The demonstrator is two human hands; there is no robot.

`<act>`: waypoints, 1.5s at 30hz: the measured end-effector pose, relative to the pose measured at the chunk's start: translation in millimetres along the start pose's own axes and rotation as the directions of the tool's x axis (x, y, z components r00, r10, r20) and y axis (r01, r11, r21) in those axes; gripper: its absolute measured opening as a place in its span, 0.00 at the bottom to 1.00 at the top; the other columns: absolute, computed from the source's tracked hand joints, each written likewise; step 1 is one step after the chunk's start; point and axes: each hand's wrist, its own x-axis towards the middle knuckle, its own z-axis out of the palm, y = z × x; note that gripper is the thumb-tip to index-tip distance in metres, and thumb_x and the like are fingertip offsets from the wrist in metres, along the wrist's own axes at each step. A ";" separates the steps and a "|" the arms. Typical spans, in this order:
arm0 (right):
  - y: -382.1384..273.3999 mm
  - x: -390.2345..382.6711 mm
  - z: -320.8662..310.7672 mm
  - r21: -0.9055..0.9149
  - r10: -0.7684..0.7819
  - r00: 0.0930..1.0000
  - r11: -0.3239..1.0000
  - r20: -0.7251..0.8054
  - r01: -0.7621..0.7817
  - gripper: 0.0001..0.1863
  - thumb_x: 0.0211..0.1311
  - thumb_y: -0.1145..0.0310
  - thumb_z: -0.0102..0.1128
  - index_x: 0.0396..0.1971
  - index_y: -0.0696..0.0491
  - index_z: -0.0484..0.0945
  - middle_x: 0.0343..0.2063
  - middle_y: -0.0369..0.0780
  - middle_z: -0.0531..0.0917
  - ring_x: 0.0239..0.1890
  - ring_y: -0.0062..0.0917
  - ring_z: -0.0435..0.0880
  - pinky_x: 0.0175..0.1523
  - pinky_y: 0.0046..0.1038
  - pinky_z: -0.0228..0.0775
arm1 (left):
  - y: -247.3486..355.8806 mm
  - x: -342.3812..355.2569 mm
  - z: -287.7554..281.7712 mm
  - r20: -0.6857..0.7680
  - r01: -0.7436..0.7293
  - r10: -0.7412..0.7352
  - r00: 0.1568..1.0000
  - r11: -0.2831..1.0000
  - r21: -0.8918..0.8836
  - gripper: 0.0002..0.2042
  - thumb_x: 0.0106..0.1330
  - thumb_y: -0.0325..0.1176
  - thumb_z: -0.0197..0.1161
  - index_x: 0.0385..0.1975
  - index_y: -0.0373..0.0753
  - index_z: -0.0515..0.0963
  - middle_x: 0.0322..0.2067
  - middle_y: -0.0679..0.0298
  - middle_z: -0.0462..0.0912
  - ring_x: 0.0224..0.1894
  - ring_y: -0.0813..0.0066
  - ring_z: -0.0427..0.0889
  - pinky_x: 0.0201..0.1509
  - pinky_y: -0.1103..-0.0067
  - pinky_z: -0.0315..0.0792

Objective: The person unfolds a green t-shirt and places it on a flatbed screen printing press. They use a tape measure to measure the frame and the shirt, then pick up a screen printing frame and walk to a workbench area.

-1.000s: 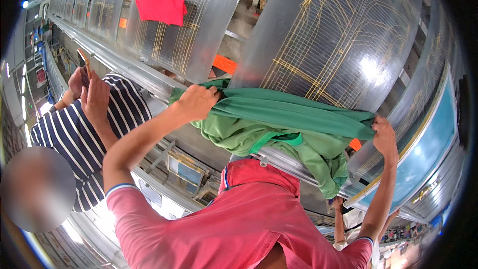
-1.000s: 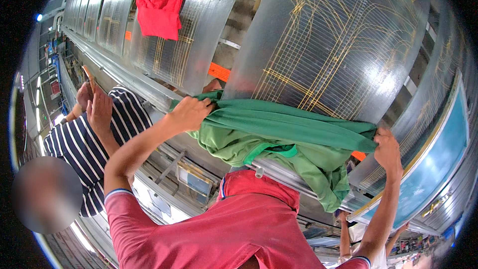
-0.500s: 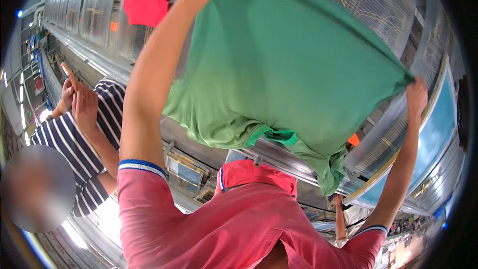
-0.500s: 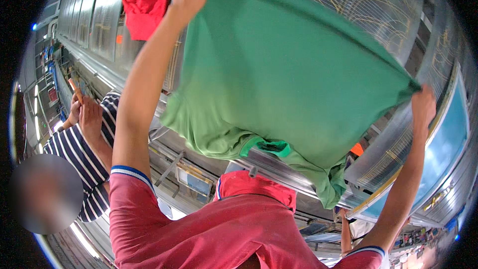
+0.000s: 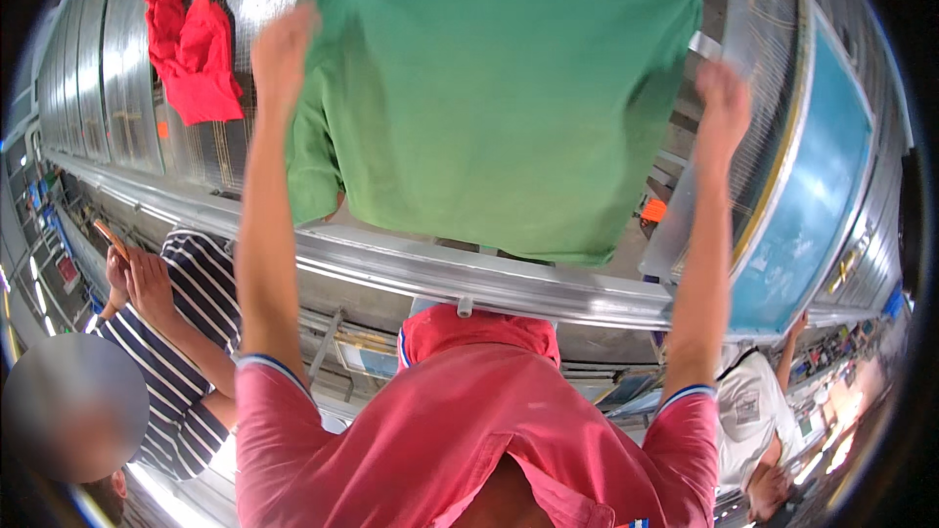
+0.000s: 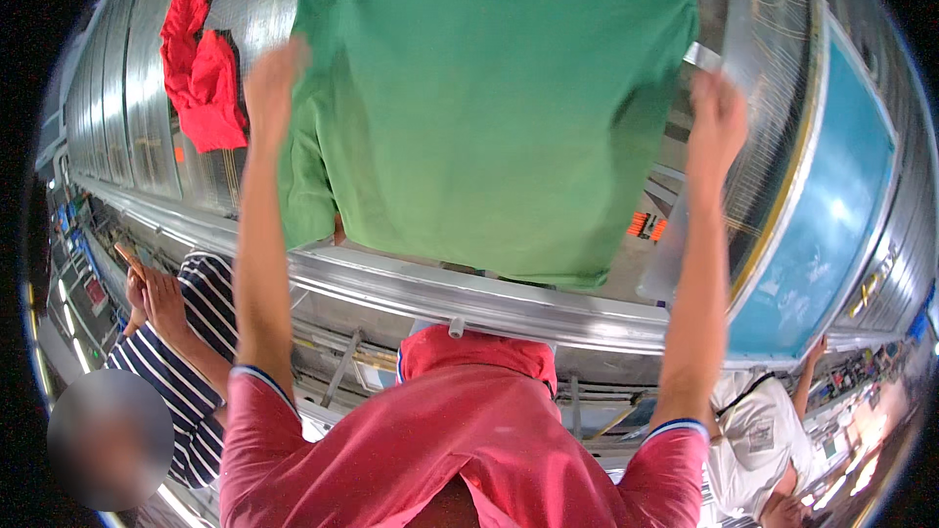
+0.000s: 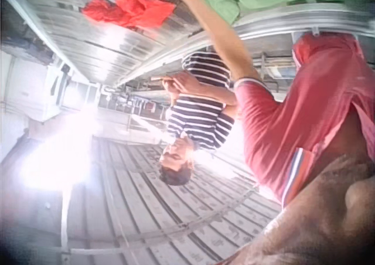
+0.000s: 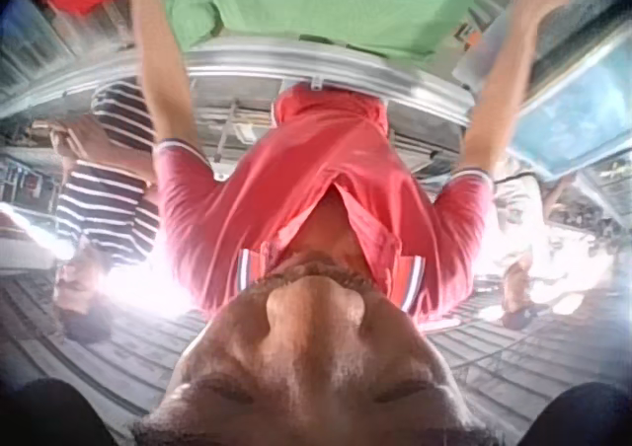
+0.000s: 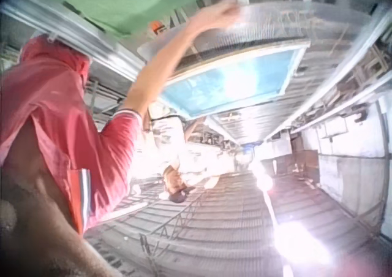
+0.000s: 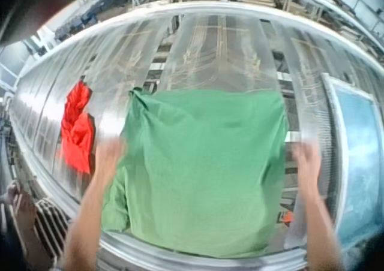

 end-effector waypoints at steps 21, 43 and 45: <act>57.2 -293.4 -68.8 0.378 0.585 0.811 0.756 -0.023 -0.534 0.11 0.57 0.77 0.62 0.41 0.61 0.78 0.33 0.35 0.81 0.35 0.20 0.75 0.45 0.22 0.66 | 9.2 -202.7 32.9 0.544 0.665 -0.613 0.573 -0.040 -0.745 0.20 0.69 0.49 0.54 0.44 0.36 0.79 0.35 0.63 0.82 0.34 0.76 0.80 0.40 0.77 0.74; 7.4 -1.4 -32.7 -0.404 -0.008 0.997 0.914 0.075 0.038 0.13 0.61 0.63 0.58 0.35 0.57 0.83 0.20 0.42 0.82 0.23 0.23 0.81 0.31 0.28 0.71 | 31.7 20.4 23.4 -0.096 -0.011 -0.009 0.995 0.978 -0.206 0.11 0.61 0.30 0.62 0.42 0.33 0.81 0.38 0.53 0.84 0.40 0.68 0.82 0.49 0.75 0.72; 18.3 61.2 -3.8 -0.327 -0.130 0.990 0.934 0.059 0.142 0.14 0.59 0.64 0.61 0.41 0.57 0.82 0.24 0.43 0.84 0.23 0.24 0.81 0.32 0.25 0.73 | 39.5 83.5 45.9 -0.204 -0.286 0.276 0.939 0.958 -0.024 0.15 0.58 0.30 0.65 0.46 0.34 0.79 0.40 0.53 0.84 0.44 0.63 0.82 0.52 0.73 0.72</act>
